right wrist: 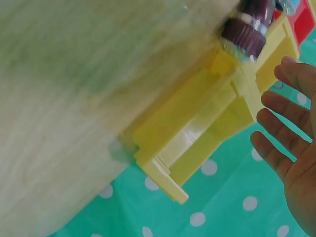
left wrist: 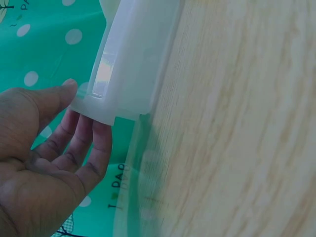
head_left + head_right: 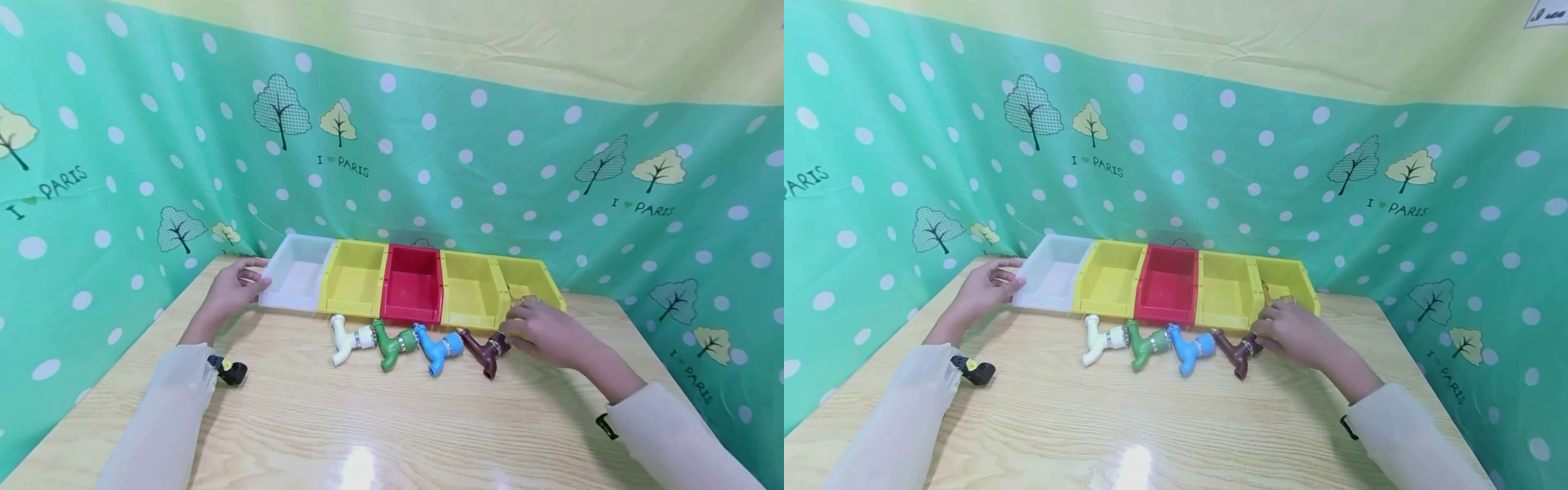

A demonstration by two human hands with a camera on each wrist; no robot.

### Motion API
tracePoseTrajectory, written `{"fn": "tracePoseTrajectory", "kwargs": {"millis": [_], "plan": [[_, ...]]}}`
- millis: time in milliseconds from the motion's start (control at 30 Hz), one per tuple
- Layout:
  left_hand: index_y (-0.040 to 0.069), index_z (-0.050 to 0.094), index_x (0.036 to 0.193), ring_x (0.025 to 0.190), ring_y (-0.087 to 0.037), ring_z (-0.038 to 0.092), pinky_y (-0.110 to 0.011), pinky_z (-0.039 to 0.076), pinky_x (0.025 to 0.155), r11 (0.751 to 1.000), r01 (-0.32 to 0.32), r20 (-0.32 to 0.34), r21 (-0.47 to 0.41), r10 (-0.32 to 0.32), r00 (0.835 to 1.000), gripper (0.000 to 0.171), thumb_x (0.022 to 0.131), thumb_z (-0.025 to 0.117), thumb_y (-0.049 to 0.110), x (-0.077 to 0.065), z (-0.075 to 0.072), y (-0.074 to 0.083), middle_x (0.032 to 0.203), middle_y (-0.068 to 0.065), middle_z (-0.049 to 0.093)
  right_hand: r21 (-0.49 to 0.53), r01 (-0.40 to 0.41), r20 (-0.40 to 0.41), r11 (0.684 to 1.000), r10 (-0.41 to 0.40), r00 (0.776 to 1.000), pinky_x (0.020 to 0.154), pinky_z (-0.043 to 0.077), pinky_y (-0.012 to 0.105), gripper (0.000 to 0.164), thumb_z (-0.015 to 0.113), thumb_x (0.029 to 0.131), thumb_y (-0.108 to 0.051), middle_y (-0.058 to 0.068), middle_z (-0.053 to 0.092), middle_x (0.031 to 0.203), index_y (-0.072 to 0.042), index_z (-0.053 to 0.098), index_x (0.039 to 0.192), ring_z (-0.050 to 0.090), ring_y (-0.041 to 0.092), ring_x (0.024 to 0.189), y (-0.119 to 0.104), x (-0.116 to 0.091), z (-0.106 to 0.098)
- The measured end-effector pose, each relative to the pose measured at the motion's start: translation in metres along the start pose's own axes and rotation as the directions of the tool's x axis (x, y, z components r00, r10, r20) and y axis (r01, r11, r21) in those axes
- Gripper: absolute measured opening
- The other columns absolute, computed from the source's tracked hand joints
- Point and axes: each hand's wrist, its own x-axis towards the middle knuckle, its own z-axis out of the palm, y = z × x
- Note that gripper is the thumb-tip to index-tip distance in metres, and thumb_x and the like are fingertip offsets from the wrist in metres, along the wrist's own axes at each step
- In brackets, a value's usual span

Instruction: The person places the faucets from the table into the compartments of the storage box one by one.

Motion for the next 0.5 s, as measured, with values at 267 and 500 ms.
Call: {"fn": "tracePoseTrajectory", "kwargs": {"millis": [267,500], "plan": [[0.006,0.050,0.146,0.102,-0.034,0.060,-0.033,0.063,0.074,1.000,0.001,-0.002,0.002,-0.001,1.000,0.051,0.102,0.066,0.026,0.000,0.001,-0.001,0.118,-0.021,0.057,0.048,0.030,0.056,0.998,-0.033,0.998,0.088,0.059,0.044,0.036,0.085,0.084,-0.028,0.002,0.070,0.112,-0.013,0.075,0.115,0.064,0.024,0.105,-0.018,-0.004,0.013],[0.007,0.050,0.147,0.103,-0.035,0.059,-0.033,0.063,0.075,1.000,0.010,-0.001,0.003,-0.010,1.000,0.051,0.103,0.065,0.027,0.000,0.001,-0.001,0.119,-0.021,0.056,0.084,-0.021,0.156,0.996,0.008,0.988,0.096,0.055,0.044,0.039,0.081,0.089,-0.035,0.000,0.065,0.122,-0.019,0.070,0.122,0.059,0.021,0.115,-0.027,-0.003,0.017]]}}
